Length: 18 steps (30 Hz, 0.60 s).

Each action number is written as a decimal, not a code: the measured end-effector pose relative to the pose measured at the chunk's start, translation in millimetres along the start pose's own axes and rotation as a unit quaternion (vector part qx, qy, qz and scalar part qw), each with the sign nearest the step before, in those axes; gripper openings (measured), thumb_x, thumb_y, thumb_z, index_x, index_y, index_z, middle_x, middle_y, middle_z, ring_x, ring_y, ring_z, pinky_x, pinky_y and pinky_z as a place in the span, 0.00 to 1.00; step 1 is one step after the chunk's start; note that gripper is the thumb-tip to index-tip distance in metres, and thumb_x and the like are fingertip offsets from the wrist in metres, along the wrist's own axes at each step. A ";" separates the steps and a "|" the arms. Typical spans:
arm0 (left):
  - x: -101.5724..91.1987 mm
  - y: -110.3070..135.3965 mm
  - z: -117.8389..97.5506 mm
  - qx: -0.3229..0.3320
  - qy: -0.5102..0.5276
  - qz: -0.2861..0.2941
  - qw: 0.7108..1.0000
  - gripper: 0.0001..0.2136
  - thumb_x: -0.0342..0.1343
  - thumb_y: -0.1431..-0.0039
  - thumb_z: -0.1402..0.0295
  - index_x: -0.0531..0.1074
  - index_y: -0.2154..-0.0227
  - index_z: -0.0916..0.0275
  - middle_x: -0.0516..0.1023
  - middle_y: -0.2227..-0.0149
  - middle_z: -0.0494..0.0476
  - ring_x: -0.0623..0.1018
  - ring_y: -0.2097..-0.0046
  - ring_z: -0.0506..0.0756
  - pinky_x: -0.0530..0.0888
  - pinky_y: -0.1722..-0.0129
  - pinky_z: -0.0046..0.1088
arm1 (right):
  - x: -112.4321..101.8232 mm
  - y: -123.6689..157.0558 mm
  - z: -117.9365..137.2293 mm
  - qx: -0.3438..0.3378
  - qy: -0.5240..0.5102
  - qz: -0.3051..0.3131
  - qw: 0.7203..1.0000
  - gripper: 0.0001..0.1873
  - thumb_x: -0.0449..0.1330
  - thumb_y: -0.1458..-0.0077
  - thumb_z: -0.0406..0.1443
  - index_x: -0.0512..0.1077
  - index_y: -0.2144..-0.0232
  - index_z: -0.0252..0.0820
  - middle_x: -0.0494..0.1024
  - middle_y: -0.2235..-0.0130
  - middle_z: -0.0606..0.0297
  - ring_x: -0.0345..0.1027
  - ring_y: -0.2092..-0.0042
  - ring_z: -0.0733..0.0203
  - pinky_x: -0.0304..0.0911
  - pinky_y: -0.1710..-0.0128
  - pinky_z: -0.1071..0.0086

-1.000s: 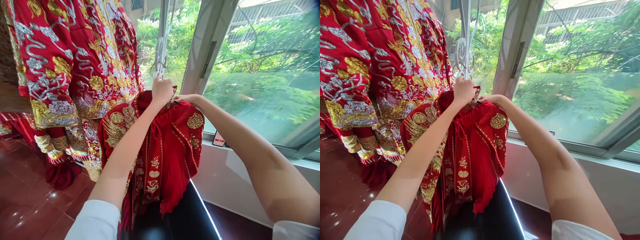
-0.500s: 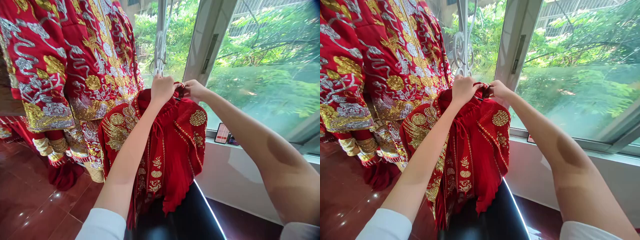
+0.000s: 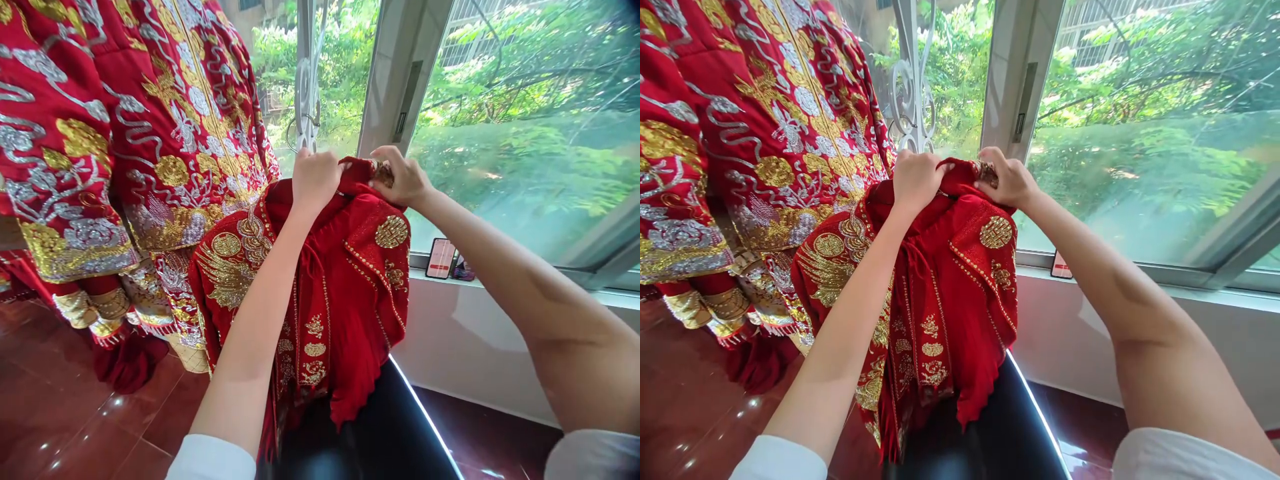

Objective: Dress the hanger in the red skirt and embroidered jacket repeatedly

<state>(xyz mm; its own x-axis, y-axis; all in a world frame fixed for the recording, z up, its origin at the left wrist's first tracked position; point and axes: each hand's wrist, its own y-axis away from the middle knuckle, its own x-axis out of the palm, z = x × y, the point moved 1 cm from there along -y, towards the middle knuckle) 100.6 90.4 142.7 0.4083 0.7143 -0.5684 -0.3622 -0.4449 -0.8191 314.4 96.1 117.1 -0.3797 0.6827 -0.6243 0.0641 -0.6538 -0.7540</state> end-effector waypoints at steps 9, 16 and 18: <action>-2.9 0.5 -0.5 0.008 0.001 0.028 1.000 0.20 0.42 0.33 0.59 0.76 0.65 0.66 0.79 0.63 0.63 0.75 0.59 0.60 0.62 0.49 0.42 | 16.5 28.7 0.1 0.075 -0.256 0.188 0.945 0.16 0.66 0.53 0.38 0.71 0.62 0.35 0.77 0.65 0.60 0.66 0.63 0.62 0.61 0.62 0.70; -3.7 -1.5 -0.9 -0.012 0.039 0.032 0.999 0.19 0.43 0.34 0.56 0.74 0.61 0.64 0.78 0.61 0.65 0.74 0.53 0.63 0.60 0.46 0.42 | -61.8 -1.7 0.1 0.086 -0.049 0.034 0.995 0.13 0.57 0.46 0.28 0.71 0.56 0.37 0.73 0.53 0.51 0.65 0.54 0.55 0.59 0.56 0.64; -0.9 -2.2 -0.1 -0.011 0.045 0.017 0.999 0.19 0.43 0.34 0.57 0.74 0.61 0.63 0.78 0.62 0.64 0.75 0.53 0.63 0.60 0.47 0.42 | -62.3 0.0 -1.0 0.059 -0.010 -0.120 0.991 0.20 0.51 0.43 0.29 0.66 0.48 0.39 0.71 0.48 0.50 0.64 0.50 0.53 0.57 0.52 0.62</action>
<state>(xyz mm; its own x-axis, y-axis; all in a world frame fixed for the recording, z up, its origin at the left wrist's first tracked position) 101.1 90.7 145.0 0.4698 0.6483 -0.5991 -0.3581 -0.4804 -0.8007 339.0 53.9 155.8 -0.3895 0.8173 -0.4247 -0.1390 -0.5080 -0.8501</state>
